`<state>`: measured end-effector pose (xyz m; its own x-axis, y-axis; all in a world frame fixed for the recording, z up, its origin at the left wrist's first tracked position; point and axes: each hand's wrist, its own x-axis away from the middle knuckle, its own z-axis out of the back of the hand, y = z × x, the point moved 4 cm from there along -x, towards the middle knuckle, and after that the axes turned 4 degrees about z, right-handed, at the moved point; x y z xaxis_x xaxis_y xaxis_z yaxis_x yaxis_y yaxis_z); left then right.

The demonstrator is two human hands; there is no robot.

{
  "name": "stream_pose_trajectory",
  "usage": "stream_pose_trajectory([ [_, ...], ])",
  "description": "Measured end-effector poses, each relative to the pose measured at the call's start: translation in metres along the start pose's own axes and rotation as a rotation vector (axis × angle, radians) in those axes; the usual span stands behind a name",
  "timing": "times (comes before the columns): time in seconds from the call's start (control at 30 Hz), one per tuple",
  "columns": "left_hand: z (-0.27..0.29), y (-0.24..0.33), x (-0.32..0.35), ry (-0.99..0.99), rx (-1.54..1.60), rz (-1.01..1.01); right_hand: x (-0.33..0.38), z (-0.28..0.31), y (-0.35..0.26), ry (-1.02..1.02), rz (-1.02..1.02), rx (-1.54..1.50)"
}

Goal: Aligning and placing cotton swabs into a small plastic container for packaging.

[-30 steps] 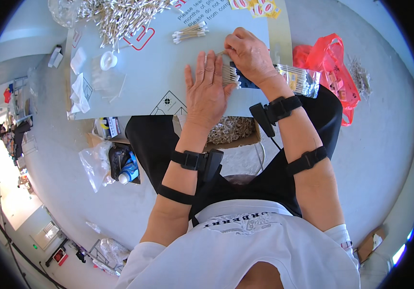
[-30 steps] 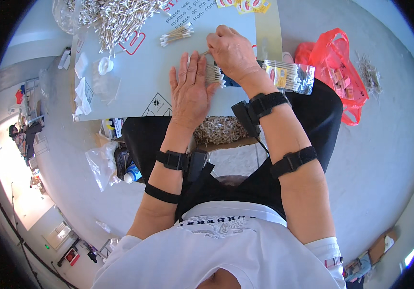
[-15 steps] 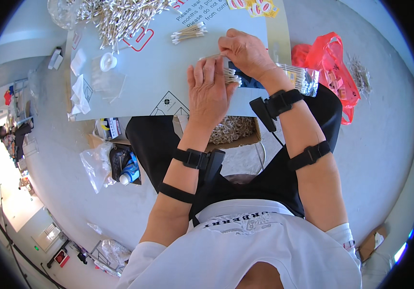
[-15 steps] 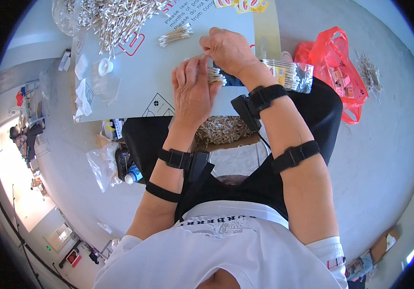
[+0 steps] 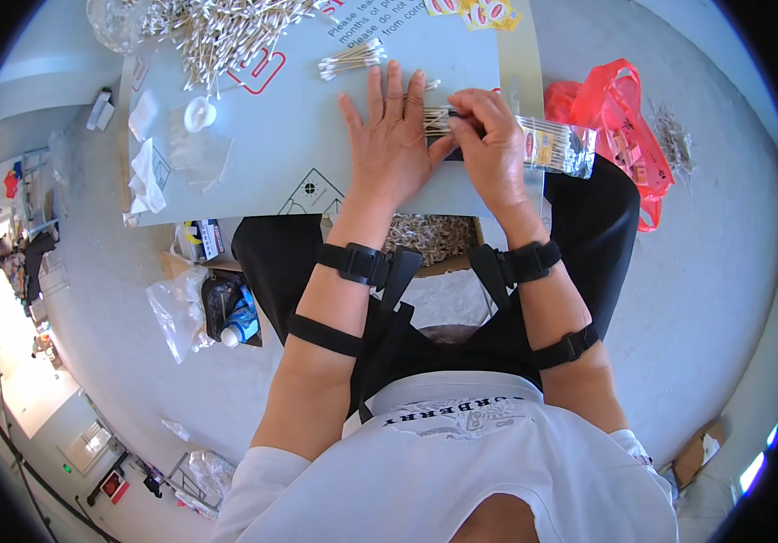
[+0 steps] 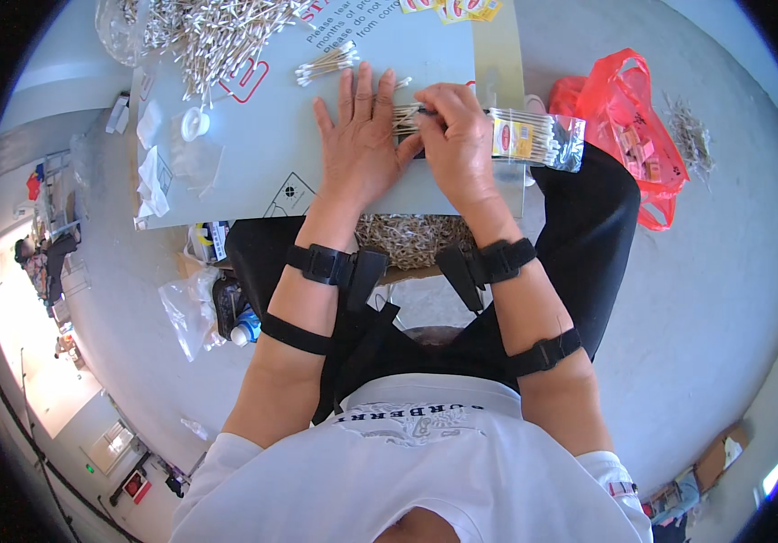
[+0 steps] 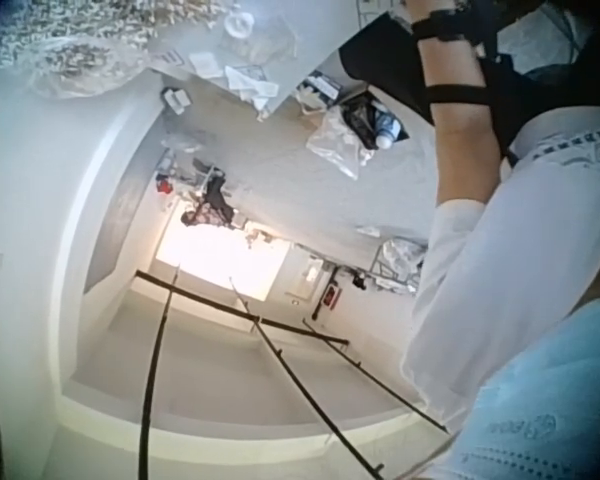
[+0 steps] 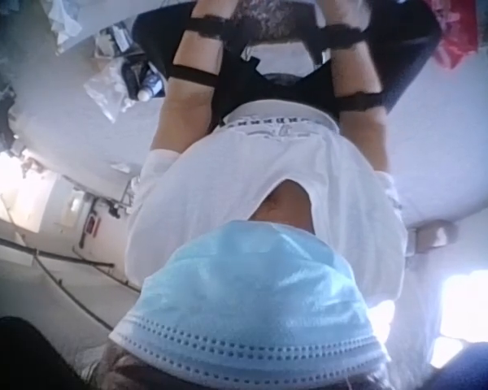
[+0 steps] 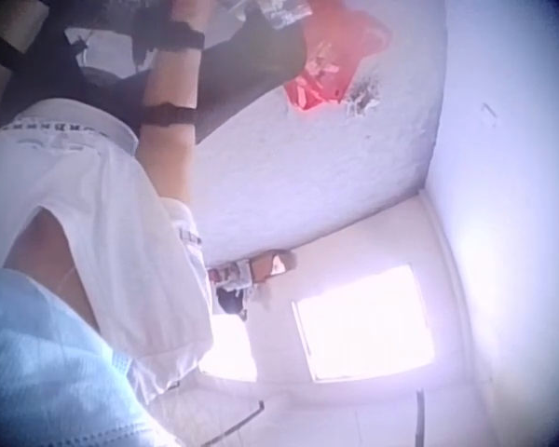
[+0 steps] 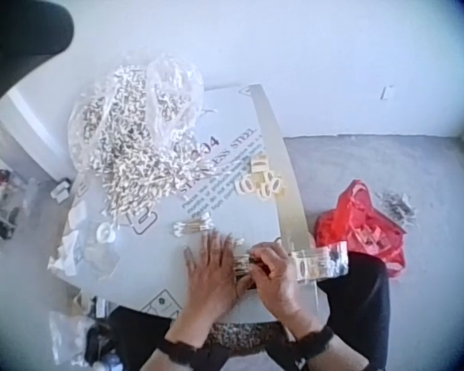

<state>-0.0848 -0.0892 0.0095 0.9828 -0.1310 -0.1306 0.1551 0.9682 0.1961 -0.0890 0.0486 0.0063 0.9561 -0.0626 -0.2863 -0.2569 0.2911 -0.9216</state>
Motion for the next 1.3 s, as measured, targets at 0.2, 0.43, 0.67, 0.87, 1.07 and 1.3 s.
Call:
stream_pose_trajectory([
  [0.2, 0.000, -0.002, 0.003, -0.036, 0.086, -0.015, -0.008, 0.000, -0.009, -0.212, 0.152, 0.243],
  [0.43, 0.004, -0.003, 0.005, -0.061, 0.091, -0.014, 0.004, 0.002, -0.022, -0.274, 0.334, 0.397],
  [0.67, 0.006, 0.001, 0.024, -0.068, 0.103, -0.074, 0.019, 0.011, -0.006, -0.211, -0.020, 0.209],
  [0.87, 0.003, 0.000, 0.031, -0.137, 0.090, -0.025, 0.015, 0.019, -0.018, -0.347, 0.082, 0.187],
  [1.07, 0.000, -0.001, 0.030, -0.148, 0.120, -0.024, 0.009, 0.013, -0.018, -0.407, 0.085, 0.393],
  [1.3, 0.002, -0.002, 0.031, -0.119, 0.093, -0.091, 0.004, 0.013, -0.014, -0.393, 0.024, 0.337],
])
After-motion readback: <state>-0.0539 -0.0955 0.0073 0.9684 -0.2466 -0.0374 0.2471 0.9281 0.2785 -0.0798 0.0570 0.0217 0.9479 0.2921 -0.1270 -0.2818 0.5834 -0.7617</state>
